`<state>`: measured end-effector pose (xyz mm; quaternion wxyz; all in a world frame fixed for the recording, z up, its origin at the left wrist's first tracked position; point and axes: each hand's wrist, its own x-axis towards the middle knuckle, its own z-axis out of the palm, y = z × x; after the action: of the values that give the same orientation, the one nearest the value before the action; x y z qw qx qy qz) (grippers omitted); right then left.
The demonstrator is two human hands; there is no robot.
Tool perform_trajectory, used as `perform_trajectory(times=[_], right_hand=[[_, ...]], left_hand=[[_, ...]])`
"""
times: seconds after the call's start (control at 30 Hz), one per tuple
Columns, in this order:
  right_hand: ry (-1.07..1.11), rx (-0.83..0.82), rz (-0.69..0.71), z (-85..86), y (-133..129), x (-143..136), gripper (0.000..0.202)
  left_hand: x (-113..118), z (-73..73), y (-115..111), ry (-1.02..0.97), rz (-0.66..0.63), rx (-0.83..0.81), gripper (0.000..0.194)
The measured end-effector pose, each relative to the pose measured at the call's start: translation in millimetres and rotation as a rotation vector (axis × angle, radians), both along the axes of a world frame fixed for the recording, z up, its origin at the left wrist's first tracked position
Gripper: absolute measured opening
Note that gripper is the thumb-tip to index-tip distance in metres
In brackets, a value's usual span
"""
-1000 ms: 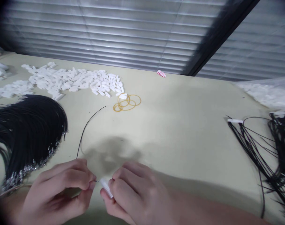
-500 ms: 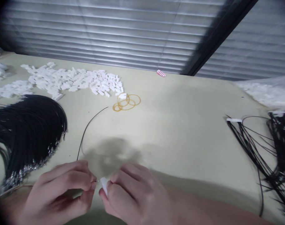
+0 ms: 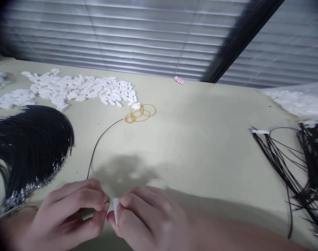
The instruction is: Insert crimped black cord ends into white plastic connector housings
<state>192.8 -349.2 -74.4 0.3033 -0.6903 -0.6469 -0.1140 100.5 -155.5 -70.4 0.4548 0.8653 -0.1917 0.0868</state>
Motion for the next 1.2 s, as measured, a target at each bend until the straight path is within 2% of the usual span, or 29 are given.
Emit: perform_trajectory(times=[0.13,0.4,0.57,0.73,1.03,1.2], right_hand=[[0.005,-0.028,0.023,-3.0,-4.4,0.0,0.017],[0.119,-0.073,0.038,-4.5,-5.3,-1.3,0.01],[0.053,-0.01,0.007,-6.1,-3.3,-1.3,0.013],[0.014,-0.068,0.038,-3.0,-3.8,1.4,0.011],[-0.121,0.05,-0.031,-6.6,-3.3,-0.9,0.008],[-0.187,0.131,-0.038,-2.2,1.7,2.4,0.013]], left_hand=[[-0.7,-0.5,0.4,0.04,-0.013,-0.021,0.027],[-0.1,2.0,1.4,0.062,-0.043,-0.032,0.024],[-0.4,2.9,2.1,0.078,-0.057,-0.025,0.023],[1.3,5.1,2.3,0.084,-0.075,-0.022,0.022],[4.8,11.5,-1.1,0.136,-0.034,-0.018,0.026],[6.1,7.3,-1.3,0.174,0.038,-0.027,0.022]])
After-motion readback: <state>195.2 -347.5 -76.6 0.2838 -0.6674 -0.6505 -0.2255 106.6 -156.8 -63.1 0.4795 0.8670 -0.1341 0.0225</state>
